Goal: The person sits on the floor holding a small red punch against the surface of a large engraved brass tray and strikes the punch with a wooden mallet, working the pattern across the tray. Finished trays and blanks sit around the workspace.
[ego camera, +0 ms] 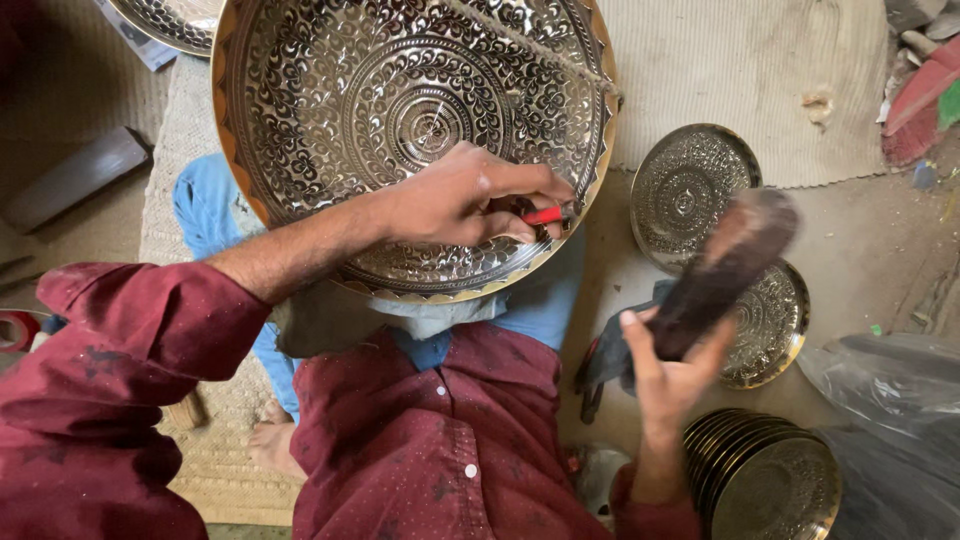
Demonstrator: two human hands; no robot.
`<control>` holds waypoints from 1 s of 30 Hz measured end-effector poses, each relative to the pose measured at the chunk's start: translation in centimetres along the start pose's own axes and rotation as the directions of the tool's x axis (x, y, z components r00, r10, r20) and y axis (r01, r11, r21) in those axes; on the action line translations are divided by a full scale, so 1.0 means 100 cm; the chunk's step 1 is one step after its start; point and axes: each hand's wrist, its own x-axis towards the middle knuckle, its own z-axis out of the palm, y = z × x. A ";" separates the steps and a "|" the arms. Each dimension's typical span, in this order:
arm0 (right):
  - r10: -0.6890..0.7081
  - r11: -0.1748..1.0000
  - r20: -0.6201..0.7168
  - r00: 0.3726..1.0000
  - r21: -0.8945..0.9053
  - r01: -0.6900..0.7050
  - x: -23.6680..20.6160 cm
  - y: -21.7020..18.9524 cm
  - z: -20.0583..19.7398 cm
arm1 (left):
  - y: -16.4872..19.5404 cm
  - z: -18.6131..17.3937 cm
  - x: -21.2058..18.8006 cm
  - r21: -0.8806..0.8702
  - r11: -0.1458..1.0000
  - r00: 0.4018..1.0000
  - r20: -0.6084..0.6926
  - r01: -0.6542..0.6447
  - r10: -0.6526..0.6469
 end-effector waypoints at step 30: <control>-0.390 0.442 0.421 0.819 -0.695 0.567 0.059 -0.036 0.007 | -0.008 -0.002 -0.006 0.045 0.999 0.998 0.067 0.009 -0.012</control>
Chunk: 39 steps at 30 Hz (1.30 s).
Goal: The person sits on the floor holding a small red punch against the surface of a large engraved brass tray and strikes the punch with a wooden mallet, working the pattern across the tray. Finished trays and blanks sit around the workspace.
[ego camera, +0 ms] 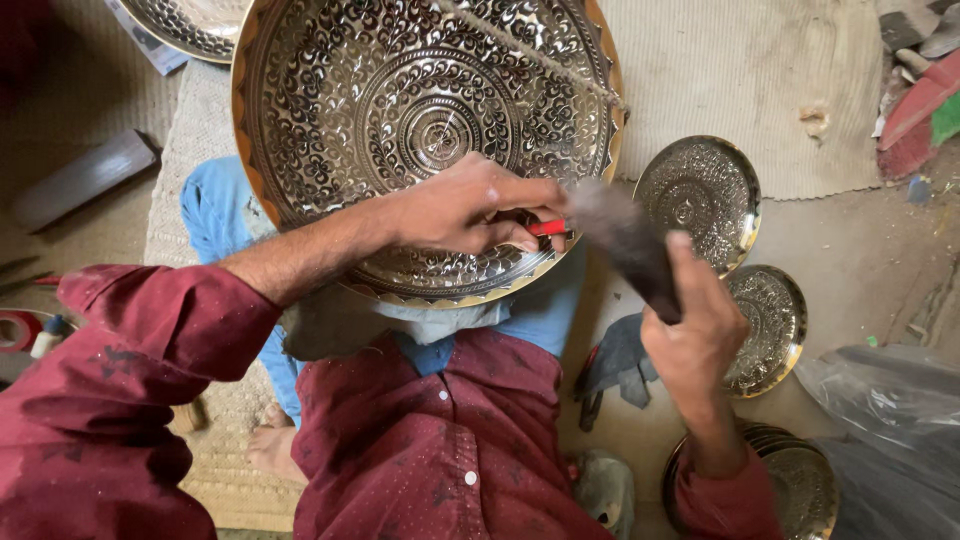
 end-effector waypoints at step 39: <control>0.136 0.759 0.133 0.982 0.622 -0.189 0.011 0.013 -0.001 | -0.004 -0.002 -0.006 -0.044 0.976 0.971 -0.124 -0.212 0.206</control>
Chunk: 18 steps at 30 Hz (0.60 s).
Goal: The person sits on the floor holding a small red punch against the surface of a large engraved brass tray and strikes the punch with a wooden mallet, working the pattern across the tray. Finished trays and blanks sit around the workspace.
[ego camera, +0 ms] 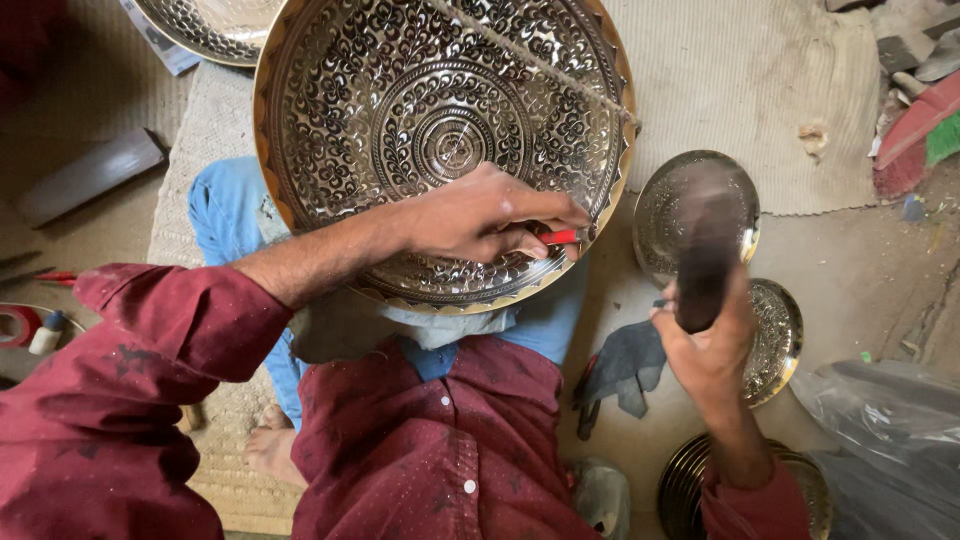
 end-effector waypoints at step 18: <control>-0.166 0.908 0.092 0.982 -0.374 0.188 -0.006 0.018 0.010 | -0.006 0.006 0.008 0.104 0.868 0.858 0.135 0.486 -0.496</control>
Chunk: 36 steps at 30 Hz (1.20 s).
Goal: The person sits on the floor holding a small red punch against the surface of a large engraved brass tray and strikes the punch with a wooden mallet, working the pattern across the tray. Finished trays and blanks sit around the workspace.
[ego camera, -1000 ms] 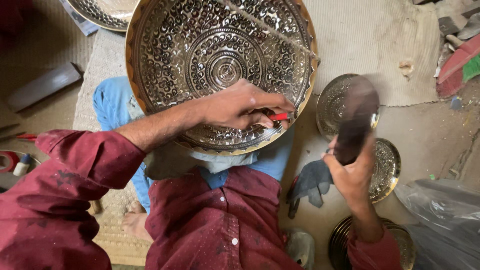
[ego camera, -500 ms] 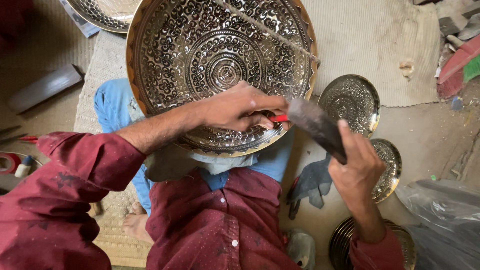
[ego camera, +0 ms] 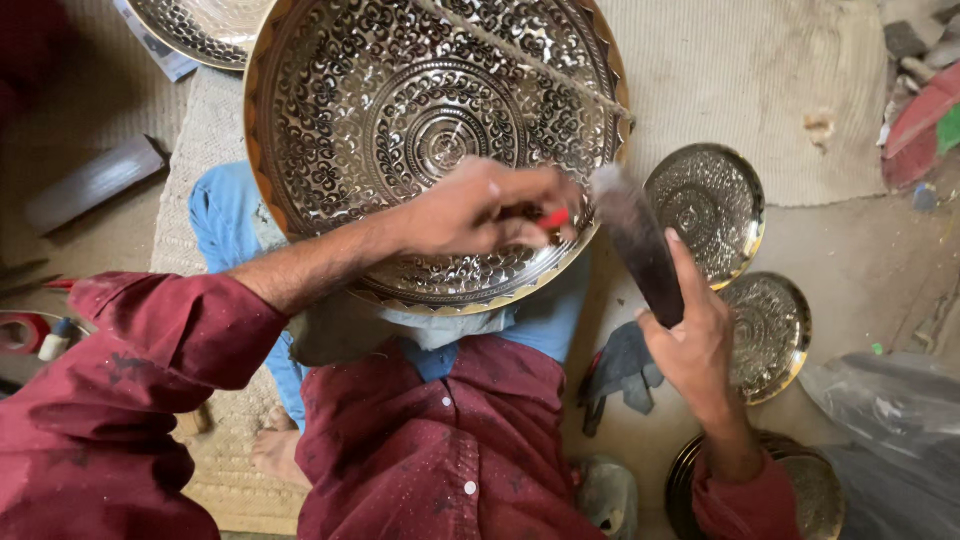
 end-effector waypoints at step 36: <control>0.211 0.830 -0.041 0.977 0.535 -0.156 0.026 -0.019 -0.018 | 0.002 -0.001 -0.002 -0.004 0.929 0.905 -0.229 -0.370 0.359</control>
